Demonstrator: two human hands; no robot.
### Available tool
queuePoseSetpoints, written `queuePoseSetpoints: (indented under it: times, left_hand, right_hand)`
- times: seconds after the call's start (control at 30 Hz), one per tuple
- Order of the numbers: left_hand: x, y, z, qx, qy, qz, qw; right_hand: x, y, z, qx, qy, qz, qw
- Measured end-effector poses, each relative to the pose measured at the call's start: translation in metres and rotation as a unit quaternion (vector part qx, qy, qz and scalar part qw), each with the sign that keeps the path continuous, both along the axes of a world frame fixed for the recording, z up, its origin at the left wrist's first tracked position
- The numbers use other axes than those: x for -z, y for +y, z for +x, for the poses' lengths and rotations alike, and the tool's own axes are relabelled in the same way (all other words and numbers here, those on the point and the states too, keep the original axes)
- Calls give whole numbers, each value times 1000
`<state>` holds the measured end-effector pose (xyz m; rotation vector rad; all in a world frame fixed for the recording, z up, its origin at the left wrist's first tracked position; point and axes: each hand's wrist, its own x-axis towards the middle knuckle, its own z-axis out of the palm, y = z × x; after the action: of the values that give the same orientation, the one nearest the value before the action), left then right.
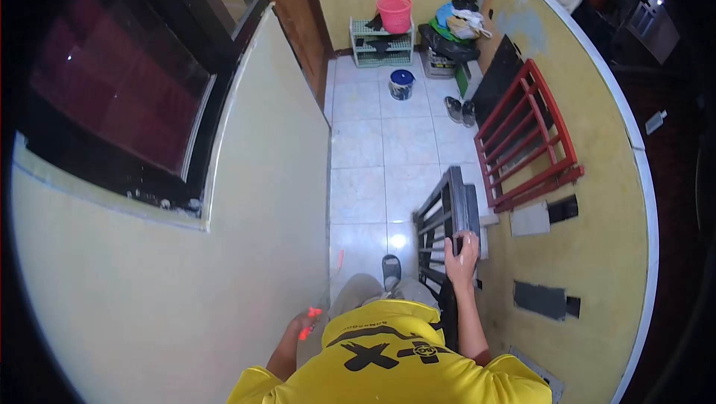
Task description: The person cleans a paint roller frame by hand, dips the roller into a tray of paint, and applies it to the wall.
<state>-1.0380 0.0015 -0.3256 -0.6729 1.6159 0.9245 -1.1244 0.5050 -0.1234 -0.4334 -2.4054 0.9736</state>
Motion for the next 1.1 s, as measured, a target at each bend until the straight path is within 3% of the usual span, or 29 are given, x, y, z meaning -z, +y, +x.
queuePoseSetpoints:
  times: [0.03,0.1,0.23,0.33,0.43,0.53,0.63,0.67,0.73,0.87,0.97,1.1]
  left_hand:
    - [-16,13,-24,-4,1,-16,1000]
    - [-4,20,-59,-38,24,23,999]
    - [-5,53,-141,-34,92,15,995]
    - [24,62,-199,-70,79,17,994]
    - [35,74,-266,-2,106,-16,994]
    - [40,91,-345,55,104,-71,990]
    - [132,69,-406,49,100,-16,994]
    - [121,72,-437,79,94,-22,992]
    - [88,89,-492,132,82,-32,987]
    - [104,96,-592,157,163,-33,973]
    - [66,123,-663,115,115,-37,986]
    - [37,134,-704,13,83,34,996]
  right_hand:
    - [3,3,-18,-14,3,-18,1000]
    - [8,6,-53,-29,3,-39,999]
    - [26,12,-118,-127,-85,-166,974]
    - [46,22,-164,-196,-137,-126,963]
    - [68,30,-214,-221,-161,-89,958]
    - [94,40,-274,-212,-243,-131,937]
    - [137,53,-334,-183,-309,-166,918]
    - [162,59,-352,-160,-335,-149,916]
    - [178,68,-388,-85,-414,-254,870]
    - [211,98,-450,105,-416,-454,781]
    - [276,135,-456,63,-427,-487,759]
    - [247,141,-532,16,-645,-371,668]
